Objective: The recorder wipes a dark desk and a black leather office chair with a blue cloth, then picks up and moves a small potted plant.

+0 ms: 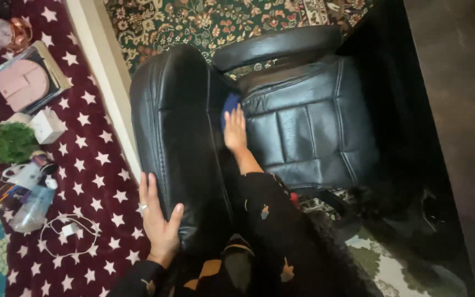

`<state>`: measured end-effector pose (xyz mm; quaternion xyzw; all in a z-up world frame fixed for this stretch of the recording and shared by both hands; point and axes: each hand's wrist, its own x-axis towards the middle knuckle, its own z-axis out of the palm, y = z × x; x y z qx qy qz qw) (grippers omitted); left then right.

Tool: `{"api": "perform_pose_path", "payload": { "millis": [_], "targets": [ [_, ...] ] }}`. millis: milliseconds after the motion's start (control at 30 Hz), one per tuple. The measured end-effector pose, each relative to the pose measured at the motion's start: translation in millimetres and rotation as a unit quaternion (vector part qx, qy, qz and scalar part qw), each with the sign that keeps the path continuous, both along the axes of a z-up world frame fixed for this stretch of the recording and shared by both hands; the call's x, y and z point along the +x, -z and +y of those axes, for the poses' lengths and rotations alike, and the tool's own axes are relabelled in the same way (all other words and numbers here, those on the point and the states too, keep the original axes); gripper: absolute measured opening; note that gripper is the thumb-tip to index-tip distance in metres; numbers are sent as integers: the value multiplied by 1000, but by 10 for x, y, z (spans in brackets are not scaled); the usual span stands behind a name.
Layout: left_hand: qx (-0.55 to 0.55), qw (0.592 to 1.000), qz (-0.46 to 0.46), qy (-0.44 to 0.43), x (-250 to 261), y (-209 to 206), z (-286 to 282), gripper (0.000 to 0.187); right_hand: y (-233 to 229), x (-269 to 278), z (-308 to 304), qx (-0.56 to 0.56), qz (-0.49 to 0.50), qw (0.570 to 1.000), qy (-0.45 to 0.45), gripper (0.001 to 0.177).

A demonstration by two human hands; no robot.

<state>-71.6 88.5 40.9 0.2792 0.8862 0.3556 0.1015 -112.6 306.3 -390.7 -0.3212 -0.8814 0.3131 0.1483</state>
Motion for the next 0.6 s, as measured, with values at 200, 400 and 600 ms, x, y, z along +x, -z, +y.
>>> {"api": "perform_pose_path", "payload": {
  "millis": [200, 400, 600],
  "targets": [
    [14, 1000, 5, 11, 4, 155, -134, 84, 764, 1448, -580, 53, -178, 978, -98, 59],
    [46, 998, 22, 20, 1, 179, -155, 86, -181, 2201, -826, -234, -350, 905, -57, 79],
    [51, 998, 23, 20, 19, 113, -139, 85, -676, 2632, -317, -283, -310, 906, -43, 65]
  ]
}}
